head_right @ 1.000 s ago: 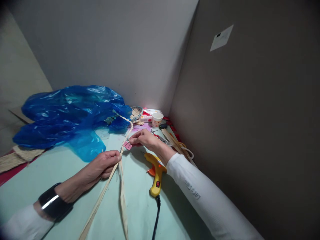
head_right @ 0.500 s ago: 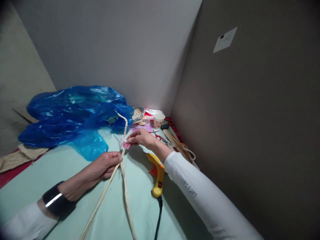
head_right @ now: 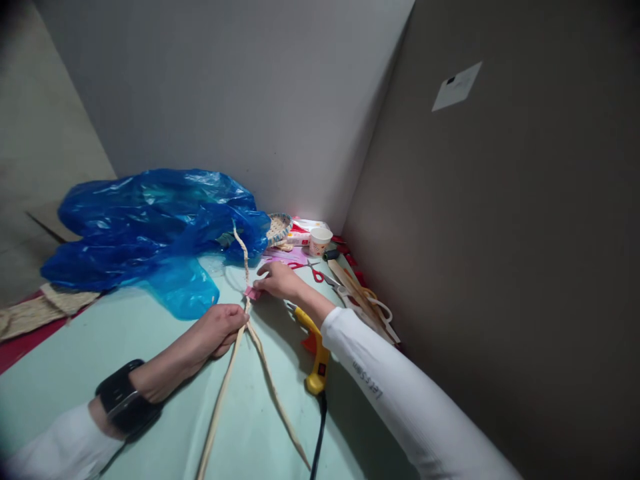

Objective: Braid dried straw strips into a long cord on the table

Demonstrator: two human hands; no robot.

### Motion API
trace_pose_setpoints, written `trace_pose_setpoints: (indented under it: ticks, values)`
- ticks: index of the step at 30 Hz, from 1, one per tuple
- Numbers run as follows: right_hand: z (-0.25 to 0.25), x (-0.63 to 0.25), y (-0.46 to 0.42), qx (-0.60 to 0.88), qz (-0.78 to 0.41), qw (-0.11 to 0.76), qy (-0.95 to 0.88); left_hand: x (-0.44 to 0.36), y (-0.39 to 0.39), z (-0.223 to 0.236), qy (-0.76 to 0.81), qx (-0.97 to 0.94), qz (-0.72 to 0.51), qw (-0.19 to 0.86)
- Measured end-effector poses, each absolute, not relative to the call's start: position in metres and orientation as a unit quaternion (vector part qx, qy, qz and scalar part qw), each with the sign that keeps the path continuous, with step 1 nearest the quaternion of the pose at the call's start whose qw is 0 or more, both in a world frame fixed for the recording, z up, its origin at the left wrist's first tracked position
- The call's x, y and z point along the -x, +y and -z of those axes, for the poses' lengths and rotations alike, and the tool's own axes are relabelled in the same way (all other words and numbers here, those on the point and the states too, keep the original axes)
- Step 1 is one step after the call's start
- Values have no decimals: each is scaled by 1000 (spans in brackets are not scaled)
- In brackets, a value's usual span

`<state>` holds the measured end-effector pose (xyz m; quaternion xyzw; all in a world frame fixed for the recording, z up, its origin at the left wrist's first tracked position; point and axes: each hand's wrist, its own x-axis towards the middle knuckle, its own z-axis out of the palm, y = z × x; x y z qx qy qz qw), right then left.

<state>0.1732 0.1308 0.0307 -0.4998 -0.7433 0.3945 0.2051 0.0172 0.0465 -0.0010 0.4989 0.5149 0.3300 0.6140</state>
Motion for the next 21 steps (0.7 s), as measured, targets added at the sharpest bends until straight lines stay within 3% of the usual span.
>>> trace_pose_setpoints:
  ticks: [11,21]
  values:
    - [-33,-155,118,512,-208,157,-819,-15,44,-3,509,-515,-314,615]
    - [-31,-156,108,534,-166,143,-816,-12,43,0,520,-541,-303,587]
